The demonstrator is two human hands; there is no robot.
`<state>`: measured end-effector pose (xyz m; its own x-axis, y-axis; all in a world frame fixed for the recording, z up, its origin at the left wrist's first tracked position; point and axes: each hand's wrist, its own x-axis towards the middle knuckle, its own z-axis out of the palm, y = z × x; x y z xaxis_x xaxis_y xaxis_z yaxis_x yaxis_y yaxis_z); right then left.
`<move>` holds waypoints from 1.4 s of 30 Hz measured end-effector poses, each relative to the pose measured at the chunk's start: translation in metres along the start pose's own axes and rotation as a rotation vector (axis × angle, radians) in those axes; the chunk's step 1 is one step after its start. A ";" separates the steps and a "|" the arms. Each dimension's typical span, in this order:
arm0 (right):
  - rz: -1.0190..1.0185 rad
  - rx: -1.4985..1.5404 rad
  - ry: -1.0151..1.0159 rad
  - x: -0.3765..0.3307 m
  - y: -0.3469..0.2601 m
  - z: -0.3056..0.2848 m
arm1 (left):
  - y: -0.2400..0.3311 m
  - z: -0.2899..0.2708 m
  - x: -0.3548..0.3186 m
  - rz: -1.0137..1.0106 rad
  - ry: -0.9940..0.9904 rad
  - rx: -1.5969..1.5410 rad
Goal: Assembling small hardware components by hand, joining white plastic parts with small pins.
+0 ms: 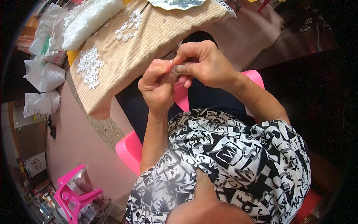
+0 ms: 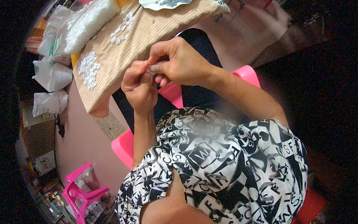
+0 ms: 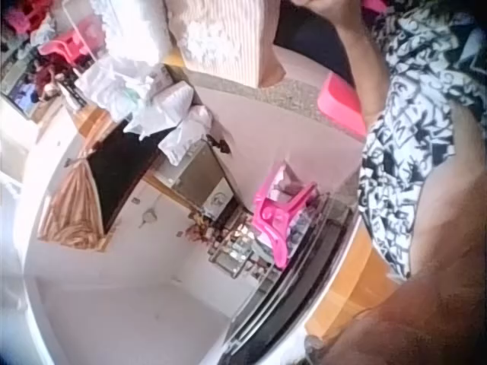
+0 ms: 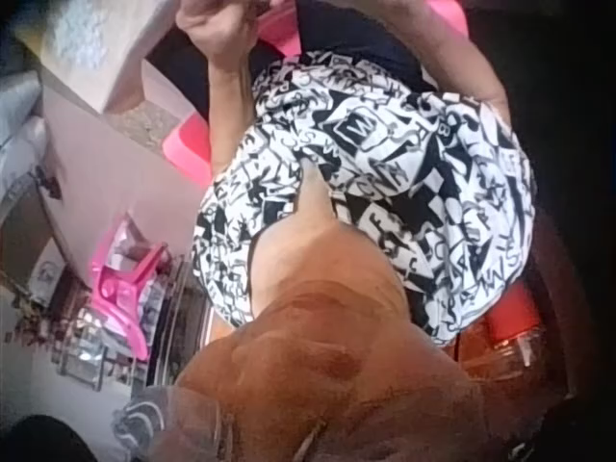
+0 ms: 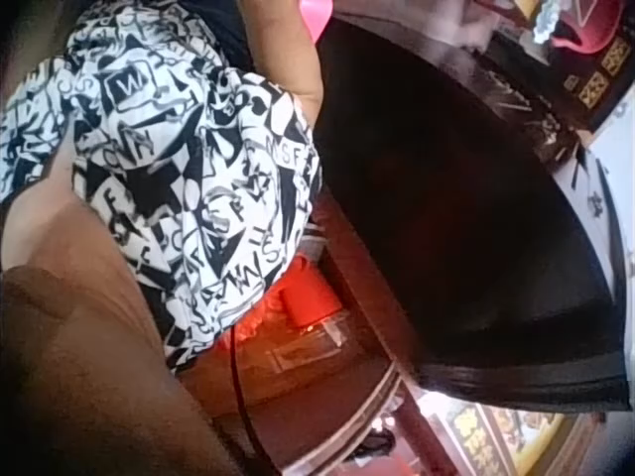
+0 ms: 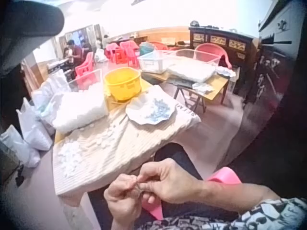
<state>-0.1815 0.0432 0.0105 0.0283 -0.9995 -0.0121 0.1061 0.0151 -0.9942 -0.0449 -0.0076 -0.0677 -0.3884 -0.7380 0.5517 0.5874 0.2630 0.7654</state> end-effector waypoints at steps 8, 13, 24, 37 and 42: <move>0.040 0.117 -0.078 0.001 -0.013 -0.002 | 0.013 0.001 0.008 -0.069 0.017 -0.166; 0.093 0.222 -0.140 0.003 -0.010 -0.008 | 0.029 0.013 0.007 -0.184 0.131 -0.120; -0.368 -0.393 -0.032 -0.005 -0.011 -0.001 | 0.028 -0.001 0.012 0.016 0.041 0.037; -0.878 -0.758 0.038 -0.008 -0.008 0.008 | 0.032 -0.010 0.009 0.012 -0.069 -0.095; -0.915 -0.751 0.094 -0.010 -0.007 0.013 | 0.030 -0.009 0.010 0.098 -0.078 -0.079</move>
<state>-0.1696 0.0536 0.0188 0.1684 -0.6292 0.7588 -0.5614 -0.6939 -0.4509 -0.0247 -0.0120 -0.0420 -0.3783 -0.6598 0.6492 0.6779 0.2801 0.6797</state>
